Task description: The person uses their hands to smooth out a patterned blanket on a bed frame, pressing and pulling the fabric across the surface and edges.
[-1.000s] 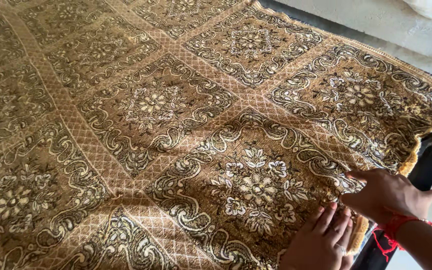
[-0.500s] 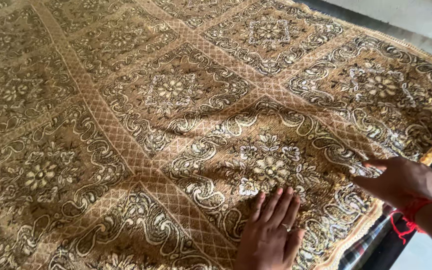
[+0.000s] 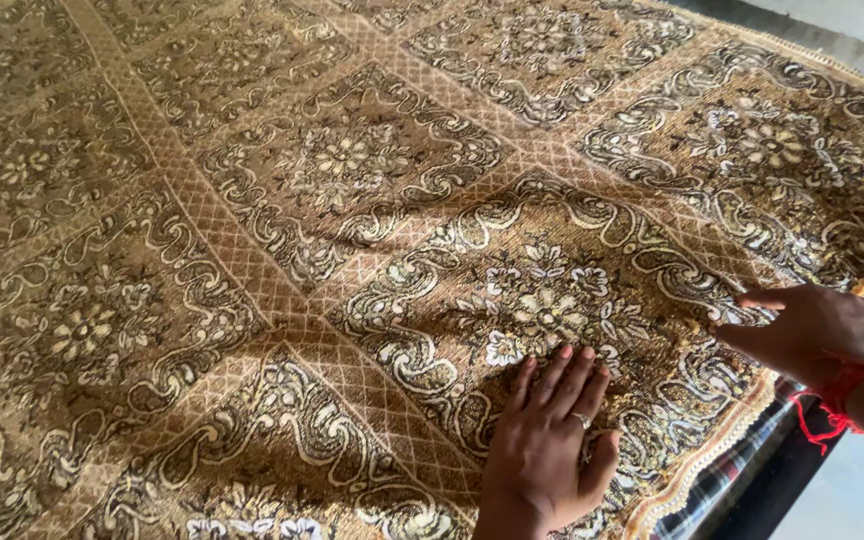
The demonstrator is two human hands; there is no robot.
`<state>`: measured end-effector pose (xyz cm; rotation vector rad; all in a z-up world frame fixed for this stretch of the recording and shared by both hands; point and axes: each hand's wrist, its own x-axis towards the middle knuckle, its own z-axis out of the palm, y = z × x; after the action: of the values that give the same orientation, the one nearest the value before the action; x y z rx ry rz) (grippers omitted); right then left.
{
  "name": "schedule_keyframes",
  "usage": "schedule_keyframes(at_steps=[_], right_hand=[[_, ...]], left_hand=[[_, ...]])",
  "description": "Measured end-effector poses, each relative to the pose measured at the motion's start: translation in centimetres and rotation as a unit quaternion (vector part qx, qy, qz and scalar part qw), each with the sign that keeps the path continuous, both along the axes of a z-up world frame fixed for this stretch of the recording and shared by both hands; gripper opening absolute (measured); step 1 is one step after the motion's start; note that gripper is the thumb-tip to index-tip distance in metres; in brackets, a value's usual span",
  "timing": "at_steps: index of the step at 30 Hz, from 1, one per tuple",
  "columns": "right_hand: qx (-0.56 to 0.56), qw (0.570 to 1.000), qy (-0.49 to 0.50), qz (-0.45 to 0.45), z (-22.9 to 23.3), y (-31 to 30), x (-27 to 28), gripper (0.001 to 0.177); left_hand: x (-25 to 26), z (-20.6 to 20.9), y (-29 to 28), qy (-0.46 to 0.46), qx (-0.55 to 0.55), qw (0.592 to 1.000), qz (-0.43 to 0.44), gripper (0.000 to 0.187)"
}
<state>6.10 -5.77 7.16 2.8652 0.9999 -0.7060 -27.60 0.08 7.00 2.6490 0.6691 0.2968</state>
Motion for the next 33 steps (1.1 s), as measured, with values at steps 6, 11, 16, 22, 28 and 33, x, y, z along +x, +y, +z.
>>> schedule_keyframes(at_steps=[6,11,16,22,28,33], right_hand=[[-0.022,0.996,-0.08,0.041,0.4,-0.2,-0.7,0.075],[0.001,0.994,-0.094,0.052,-1.1,-0.2,0.1,0.075],[-0.012,0.98,-0.155,0.121,-1.1,-1.6,-0.3,0.074],[-0.159,0.933,-0.27,0.178,1.4,-2.9,-7.1,0.064],[0.197,0.857,-0.446,0.164,1.3,-5.5,-20.3,0.066],[-0.085,0.989,-0.117,-0.011,6.5,-4.0,-23.1,0.059]], left_hand=[[-0.1,0.5,0.2,-0.012,-0.015,1.0,0.004,0.069],[0.0,0.8,0.4,0.004,-0.011,1.0,0.011,0.069],[0.0,0.9,0.6,0.009,-0.034,0.999,0.013,0.069],[-0.1,0.9,0.8,0.0,-0.044,0.999,0.005,0.069],[0.0,0.3,1.1,0.021,0.016,1.0,-0.01,0.072],[0.0,-0.9,1.1,-0.009,0.031,0.999,-0.006,0.07]])
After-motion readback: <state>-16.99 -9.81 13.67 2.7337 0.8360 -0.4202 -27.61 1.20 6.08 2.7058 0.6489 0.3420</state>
